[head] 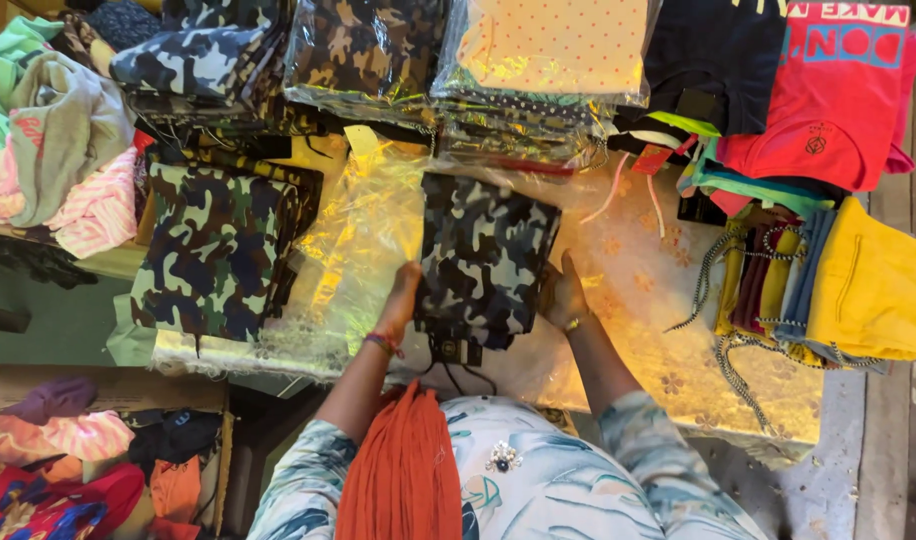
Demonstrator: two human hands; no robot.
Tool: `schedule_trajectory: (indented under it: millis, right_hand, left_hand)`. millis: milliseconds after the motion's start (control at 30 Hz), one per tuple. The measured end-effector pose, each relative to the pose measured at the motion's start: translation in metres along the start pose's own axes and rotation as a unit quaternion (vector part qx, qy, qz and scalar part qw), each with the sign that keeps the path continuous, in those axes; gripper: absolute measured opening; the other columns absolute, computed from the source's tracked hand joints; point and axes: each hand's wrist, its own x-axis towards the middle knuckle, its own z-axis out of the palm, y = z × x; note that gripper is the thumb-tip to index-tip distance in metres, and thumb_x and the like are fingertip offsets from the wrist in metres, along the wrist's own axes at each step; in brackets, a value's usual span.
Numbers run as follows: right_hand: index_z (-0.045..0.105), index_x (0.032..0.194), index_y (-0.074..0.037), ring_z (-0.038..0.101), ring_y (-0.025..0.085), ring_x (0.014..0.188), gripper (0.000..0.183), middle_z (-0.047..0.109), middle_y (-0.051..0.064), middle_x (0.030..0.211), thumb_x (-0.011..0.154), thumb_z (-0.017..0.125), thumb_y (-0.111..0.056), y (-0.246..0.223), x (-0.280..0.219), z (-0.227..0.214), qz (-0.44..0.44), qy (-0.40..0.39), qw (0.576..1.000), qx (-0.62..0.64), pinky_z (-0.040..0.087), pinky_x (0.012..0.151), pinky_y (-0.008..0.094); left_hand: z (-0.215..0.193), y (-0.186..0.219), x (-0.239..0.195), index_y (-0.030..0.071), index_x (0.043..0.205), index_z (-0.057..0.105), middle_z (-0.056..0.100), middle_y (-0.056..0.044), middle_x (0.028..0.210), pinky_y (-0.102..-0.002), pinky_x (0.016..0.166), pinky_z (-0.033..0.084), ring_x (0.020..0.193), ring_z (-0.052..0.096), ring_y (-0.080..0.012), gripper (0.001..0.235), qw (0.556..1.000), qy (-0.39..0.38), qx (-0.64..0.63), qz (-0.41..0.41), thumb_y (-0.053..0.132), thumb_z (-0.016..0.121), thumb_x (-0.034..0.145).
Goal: The person folds various garments, including patterned shorts and shirts, and places them into clear plastic bags. The person then seals the bags and stacks them on a table covered with a yellow sheet.
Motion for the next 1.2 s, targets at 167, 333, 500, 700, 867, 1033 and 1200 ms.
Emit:
schedule_trajectory:
  millis: [167, 333, 500, 700, 867, 1033, 1200]
  right_hand:
    - [0.049, 0.15, -0.01, 0.057, 0.024, 0.129, 0.063, 0.057, 0.006, 0.146, 0.102, 0.052, -0.05, 0.013, -0.019, 0.022, -0.054, 0.028, 0.995, -0.074, 0.049, 0.106, 0.04]
    - [0.044, 0.151, -0.008, 0.059, 0.025, 0.124, 0.066, 0.06, 0.012, 0.141, 0.096, 0.073, -0.032, 0.038, 0.006, -0.003, -0.207, 0.059, 0.935, -0.282, 0.046, 0.107, 0.046]
    - [0.046, 0.157, -0.015, 0.055, 0.04, 0.135, 0.065, 0.055, 0.023, 0.151, 0.101, 0.066, -0.042, 0.055, -0.002, 0.035, -0.378, 0.145, 0.635, -0.658, 0.046, 0.107, 0.042]
    - [0.064, 0.137, -0.017, 0.067, 0.034, 0.113, 0.065, 0.069, 0.018, 0.125, 0.081, 0.077, -0.047, 0.016, -0.011, 0.067, -0.184, 0.137, 0.597, -0.769, 0.053, 0.095, 0.04]
    - [0.071, 0.12, -0.008, 0.071, 0.023, 0.097, 0.049, 0.074, 0.008, 0.105, 0.091, 0.073, -0.048, 0.016, 0.029, -0.034, -0.267, 0.093, 0.788, -0.547, 0.056, 0.084, 0.035]
    - [0.071, 0.12, -0.01, 0.07, 0.018, 0.088, 0.042, 0.074, 0.003, 0.099, 0.095, 0.071, -0.044, 0.015, 0.0, -0.036, -0.181, 0.09, 0.924, -0.325, 0.056, 0.076, 0.033]
    - [0.067, 0.124, -0.01, 0.072, 0.019, 0.08, 0.04, 0.075, 0.004, 0.095, 0.097, 0.068, -0.039, 0.005, -0.042, -0.022, -0.117, 0.086, 0.975, -0.166, 0.057, 0.07, 0.033]
  left_hand:
    - [0.029, 0.058, -0.067, 0.004, 0.157, 0.028, 0.053, -0.027, 0.144, -0.04, 0.106, 0.046, 0.132, 0.053, -0.0317, 0.101, 0.97, -0.031, 0.179, 0.16, 0.042, 0.083, 0.081]
    - [0.038, 0.071, -0.071, 0.006, 0.157, 0.023, 0.06, -0.029, 0.132, -0.043, 0.1, 0.051, 0.121, 0.061, -0.0402, 0.108, 0.968, 0.017, 0.22, 0.117, 0.029, 0.086, 0.071]
    - [0.059, 0.062, -0.076, 0.003, 0.144, 0.053, 0.059, -0.022, 0.141, -0.046, 0.107, 0.05, 0.129, 0.057, -0.0419, 0.067, 0.913, -0.014, 0.351, 0.208, 0.017, 0.073, 0.082]
    - [0.083, 0.055, -0.09, 0.001, 0.139, 0.053, 0.05, -0.025, 0.148, -0.049, 0.112, 0.041, 0.133, 0.05, -0.0443, 0.054, 0.823, -0.279, 0.403, 0.288, 0.031, 0.068, 0.097]
    - [0.049, 0.063, -0.086, 0.004, 0.15, 0.048, 0.043, -0.026, 0.157, -0.051, 0.116, 0.034, 0.141, 0.043, -0.0447, 0.069, 0.864, -0.132, 0.392, 0.287, 0.04, 0.066, 0.094]
    - [-0.001, 0.06, -0.069, 0.008, 0.145, 0.047, 0.034, -0.029, 0.157, -0.059, 0.111, 0.022, 0.141, 0.031, -0.0455, 0.087, 0.804, -0.016, 0.506, 0.31, 0.05, 0.077, 0.075]
    - [-0.012, 0.062, -0.044, 0.018, 0.119, 0.072, 0.058, -0.009, 0.139, -0.054, 0.109, 0.034, 0.132, 0.049, -0.0323, 0.031, 0.761, -0.032, 0.53, 0.374, 0.024, 0.068, 0.089]
